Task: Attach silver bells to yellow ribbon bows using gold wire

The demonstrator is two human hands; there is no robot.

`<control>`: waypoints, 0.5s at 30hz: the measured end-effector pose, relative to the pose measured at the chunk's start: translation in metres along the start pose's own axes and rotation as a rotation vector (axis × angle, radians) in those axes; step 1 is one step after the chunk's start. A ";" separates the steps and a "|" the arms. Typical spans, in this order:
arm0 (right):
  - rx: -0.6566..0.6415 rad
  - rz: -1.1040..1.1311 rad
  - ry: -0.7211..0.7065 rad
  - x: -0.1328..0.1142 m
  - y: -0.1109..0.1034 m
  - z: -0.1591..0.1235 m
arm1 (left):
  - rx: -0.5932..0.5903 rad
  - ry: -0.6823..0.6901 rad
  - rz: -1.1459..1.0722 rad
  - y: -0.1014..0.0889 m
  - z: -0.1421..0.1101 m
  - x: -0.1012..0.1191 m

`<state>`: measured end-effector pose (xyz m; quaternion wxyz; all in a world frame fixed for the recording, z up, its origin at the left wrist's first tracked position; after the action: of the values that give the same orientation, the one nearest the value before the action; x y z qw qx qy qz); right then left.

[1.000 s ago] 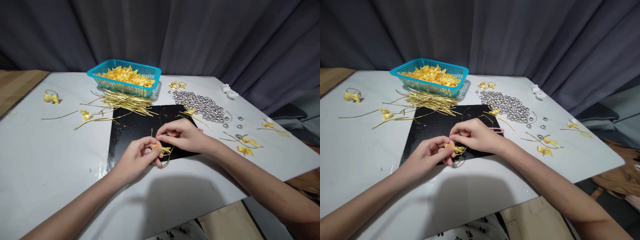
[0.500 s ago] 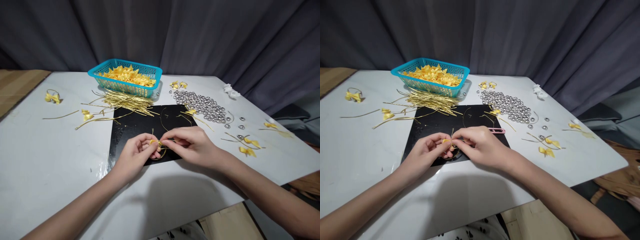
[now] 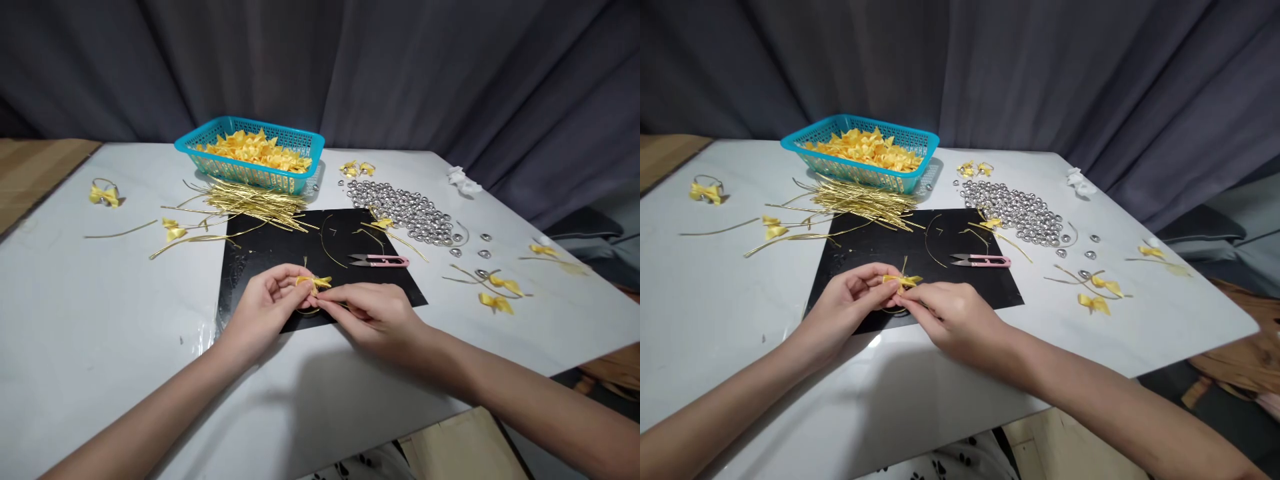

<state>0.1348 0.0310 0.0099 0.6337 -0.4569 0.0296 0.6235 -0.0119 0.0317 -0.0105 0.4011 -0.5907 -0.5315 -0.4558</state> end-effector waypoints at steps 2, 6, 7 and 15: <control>-0.021 0.006 0.002 0.001 0.000 0.000 | 0.007 -0.016 -0.015 -0.001 0.000 -0.001; -0.049 0.029 -0.003 0.004 0.000 0.000 | 0.018 -0.031 -0.032 -0.001 0.001 -0.001; -0.052 0.035 -0.004 0.004 0.000 0.000 | 0.018 -0.028 -0.033 -0.001 0.001 -0.001; -0.009 0.067 0.089 0.005 -0.001 0.004 | 0.024 0.000 0.019 0.001 -0.001 0.002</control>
<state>0.1347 0.0374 0.0102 0.6084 -0.4859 0.0700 0.6236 -0.0112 0.0311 -0.0082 0.4124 -0.5910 -0.5313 -0.4455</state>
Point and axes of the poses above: each hand's wrist, its own z-axis towards the middle knuckle, its own y-axis out of the palm, x = y × z, the point moved 3 cm from there along z, towards the middle knuckle, and after that the axes turned 14 degrees about z, right-handed, at the moved point
